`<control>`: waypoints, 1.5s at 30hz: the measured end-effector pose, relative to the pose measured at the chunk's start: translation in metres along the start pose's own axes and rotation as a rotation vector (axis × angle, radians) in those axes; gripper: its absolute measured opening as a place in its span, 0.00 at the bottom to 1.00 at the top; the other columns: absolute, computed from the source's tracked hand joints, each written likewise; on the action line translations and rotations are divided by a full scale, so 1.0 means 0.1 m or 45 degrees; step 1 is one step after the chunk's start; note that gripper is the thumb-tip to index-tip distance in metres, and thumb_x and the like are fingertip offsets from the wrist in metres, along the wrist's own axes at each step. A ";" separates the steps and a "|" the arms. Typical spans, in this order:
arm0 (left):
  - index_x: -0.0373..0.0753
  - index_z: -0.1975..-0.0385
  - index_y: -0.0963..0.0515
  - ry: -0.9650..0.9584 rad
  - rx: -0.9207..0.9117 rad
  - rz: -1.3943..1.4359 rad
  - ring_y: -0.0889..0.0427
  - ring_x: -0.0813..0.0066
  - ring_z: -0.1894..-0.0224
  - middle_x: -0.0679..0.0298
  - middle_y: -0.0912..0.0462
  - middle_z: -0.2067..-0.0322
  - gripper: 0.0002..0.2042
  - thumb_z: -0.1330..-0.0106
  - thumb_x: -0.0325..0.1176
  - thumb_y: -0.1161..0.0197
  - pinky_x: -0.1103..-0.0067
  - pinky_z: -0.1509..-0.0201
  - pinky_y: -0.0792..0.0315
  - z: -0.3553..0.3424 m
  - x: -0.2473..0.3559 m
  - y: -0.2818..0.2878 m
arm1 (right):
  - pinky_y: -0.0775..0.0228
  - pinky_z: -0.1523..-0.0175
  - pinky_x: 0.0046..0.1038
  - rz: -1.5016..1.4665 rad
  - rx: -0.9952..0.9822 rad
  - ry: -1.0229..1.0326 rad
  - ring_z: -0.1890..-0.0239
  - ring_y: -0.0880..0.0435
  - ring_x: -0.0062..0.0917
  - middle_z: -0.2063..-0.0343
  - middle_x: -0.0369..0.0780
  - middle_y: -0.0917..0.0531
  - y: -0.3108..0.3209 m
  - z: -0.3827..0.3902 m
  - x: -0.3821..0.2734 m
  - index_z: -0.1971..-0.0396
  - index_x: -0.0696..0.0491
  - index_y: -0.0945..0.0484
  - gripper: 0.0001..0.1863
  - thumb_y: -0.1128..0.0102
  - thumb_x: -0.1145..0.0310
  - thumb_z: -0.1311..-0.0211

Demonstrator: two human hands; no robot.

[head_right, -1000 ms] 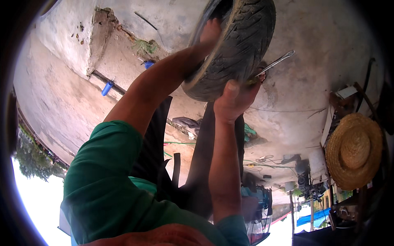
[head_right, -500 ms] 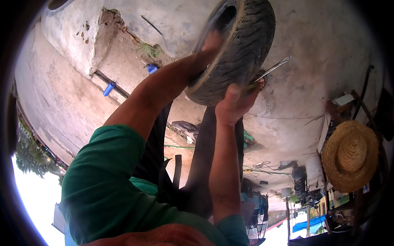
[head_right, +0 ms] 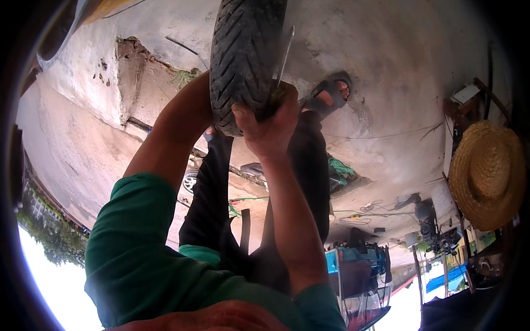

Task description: The person removes the inner tube from a tire, applies glue to it, and luego uses a screwdriver to help reinsert it and reseat the tire on a rim. The person also uses a basin of water to submerge the tire.

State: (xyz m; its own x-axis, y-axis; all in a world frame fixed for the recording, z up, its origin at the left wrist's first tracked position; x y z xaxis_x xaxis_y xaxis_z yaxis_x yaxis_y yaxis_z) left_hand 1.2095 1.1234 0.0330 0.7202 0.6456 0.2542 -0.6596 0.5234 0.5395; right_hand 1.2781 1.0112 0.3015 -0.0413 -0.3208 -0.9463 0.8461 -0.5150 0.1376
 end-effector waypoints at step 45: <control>0.29 0.50 0.20 -0.350 -0.197 -0.617 0.12 0.47 0.57 0.43 0.14 0.57 0.28 0.38 0.51 0.38 0.63 0.67 0.13 0.09 0.29 0.13 | 0.25 0.61 0.41 0.212 0.082 0.010 0.66 0.18 0.42 0.68 0.46 0.20 0.11 -0.09 0.03 0.57 0.57 0.29 0.39 0.21 0.45 0.62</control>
State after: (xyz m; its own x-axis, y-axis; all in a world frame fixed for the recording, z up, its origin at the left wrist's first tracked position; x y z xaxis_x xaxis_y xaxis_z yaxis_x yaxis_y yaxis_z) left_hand 1.2239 1.1438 0.0545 0.9638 0.1541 0.2176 -0.2490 0.8118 0.5282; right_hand 1.2923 1.0122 0.2975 0.1008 -0.3998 -0.9110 0.8052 -0.5051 0.3108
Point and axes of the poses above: each hand's wrist, its own z-axis away from the middle knuckle, its own y-axis out of the back of the hand, x = y × z, the point moved 5 cm from there along -z, towards the middle knuckle
